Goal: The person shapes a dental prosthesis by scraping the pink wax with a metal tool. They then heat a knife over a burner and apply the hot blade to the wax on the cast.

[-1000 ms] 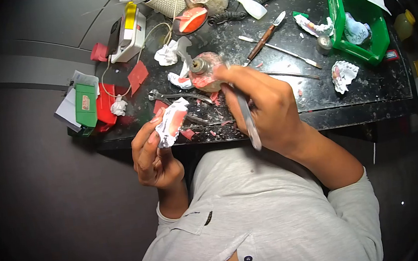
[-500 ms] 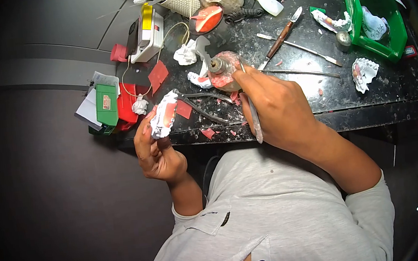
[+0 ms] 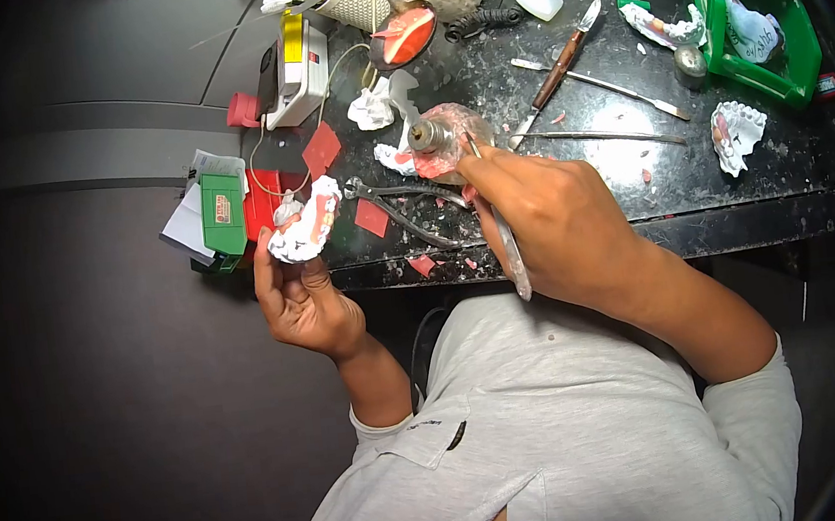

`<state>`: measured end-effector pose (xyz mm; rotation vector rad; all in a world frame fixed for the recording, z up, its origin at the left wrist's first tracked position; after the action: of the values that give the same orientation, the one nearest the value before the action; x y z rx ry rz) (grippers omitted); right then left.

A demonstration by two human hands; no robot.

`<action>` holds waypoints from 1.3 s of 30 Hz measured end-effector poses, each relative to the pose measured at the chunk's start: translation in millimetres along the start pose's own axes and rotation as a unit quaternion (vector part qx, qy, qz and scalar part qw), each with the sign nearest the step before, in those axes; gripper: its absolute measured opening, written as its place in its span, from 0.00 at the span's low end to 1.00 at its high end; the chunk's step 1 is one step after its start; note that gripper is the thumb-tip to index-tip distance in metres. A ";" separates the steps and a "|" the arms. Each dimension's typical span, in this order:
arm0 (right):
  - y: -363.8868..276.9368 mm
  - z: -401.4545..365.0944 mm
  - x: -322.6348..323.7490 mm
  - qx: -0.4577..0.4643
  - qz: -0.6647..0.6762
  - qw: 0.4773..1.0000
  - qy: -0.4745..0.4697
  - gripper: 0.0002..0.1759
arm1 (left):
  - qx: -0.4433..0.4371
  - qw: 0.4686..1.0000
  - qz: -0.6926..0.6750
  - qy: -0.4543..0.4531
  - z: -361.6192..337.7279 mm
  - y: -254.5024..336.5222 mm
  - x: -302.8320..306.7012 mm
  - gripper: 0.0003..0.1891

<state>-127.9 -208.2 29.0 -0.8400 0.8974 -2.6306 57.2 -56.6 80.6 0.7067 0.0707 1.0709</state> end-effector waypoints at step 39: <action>8.9 -7.6 6.3 -0.015 -0.034 0.998 0.041 0.21 | 0.130 0.986 -0.063 -0.086 49.8 -43.7 -76.9 0.22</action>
<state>-137.2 -213.9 21.4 -0.7885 0.9475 -2.7335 71.8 -156.8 73.7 1.0144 0.1057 0.8844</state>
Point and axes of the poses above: each hand's wrist, its own z-axis towards the middle knuckle, its own x-axis out of the back of the hand, y = z × x, the point moved 10 cm from there along z, towards the middle knuckle, and after that the axes turned 5 degrees about x, right-handed, at the moved point
